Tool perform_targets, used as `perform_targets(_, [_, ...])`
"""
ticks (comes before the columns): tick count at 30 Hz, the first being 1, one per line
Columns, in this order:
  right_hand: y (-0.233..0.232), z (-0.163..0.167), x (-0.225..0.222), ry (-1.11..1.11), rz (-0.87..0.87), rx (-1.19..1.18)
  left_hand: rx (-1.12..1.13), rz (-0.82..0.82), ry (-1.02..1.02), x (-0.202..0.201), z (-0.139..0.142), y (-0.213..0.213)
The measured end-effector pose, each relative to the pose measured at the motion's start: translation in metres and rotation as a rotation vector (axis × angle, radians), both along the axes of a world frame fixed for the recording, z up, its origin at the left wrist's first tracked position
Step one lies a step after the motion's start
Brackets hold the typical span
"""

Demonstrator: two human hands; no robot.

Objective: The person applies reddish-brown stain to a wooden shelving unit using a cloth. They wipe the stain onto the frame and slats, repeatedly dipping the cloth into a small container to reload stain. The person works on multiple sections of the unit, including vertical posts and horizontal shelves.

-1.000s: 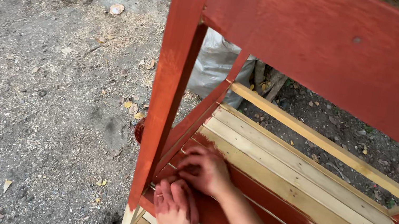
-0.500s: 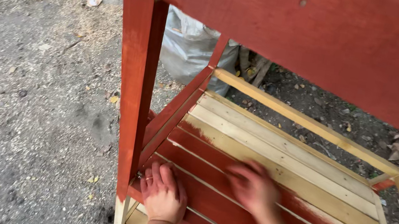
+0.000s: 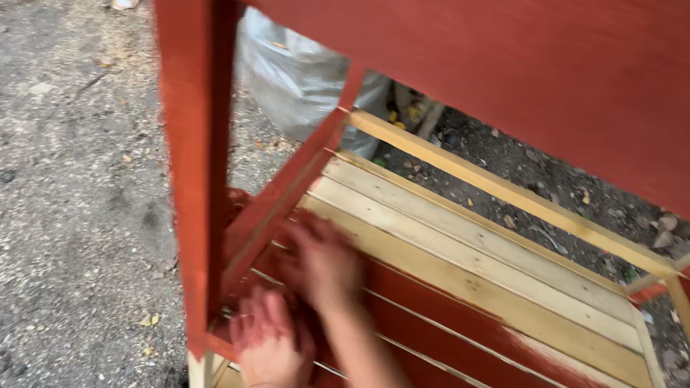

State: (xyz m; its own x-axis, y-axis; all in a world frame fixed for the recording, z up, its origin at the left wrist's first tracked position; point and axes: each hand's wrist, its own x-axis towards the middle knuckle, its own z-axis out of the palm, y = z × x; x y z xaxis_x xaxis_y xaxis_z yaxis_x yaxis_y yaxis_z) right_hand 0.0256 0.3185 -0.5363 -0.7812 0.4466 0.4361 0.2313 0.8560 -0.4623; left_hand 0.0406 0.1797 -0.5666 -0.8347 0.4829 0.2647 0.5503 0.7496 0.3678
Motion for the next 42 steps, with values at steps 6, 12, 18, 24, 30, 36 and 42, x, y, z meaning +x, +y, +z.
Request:
perform_targets(6, [-0.001, 0.011, 0.004, -0.049, -0.014, 0.004, -0.123, 0.044, -0.002, -0.008, -0.013, -0.002])
perform_targets(12, [0.091, -0.047, 0.184, -0.148, 0.017, -0.286, -0.081, 0.025, 0.109, -0.02, -0.023, -0.006])
perform_targets(18, [0.205, -0.086, 0.437, 0.858, -0.332, -1.704, 0.02, 0.021, 0.115, 0.051, -0.012, 0.012])
perform_targets(24, [0.213, -0.073, 0.504, -0.296, -0.834, -0.277, 0.233, -0.232, -0.003, 0.227, -0.003, 0.101])
perform_targets(30, [0.19, -0.038, 0.474, -0.484, -1.007, -0.11, 0.248, -0.28, -0.129, 0.235, 0.027, 0.099])
perform_targets(36, [0.18, -0.032, 0.422, -0.274, -0.836, -0.124, 0.206, -0.305, -0.02, 0.244, 0.02, 0.1])
perform_targets(42, [0.122, -0.018, 0.272, -0.316, -0.345, -0.091, 0.199, -0.282, 0.093, 0.246, 0.004, 0.098])
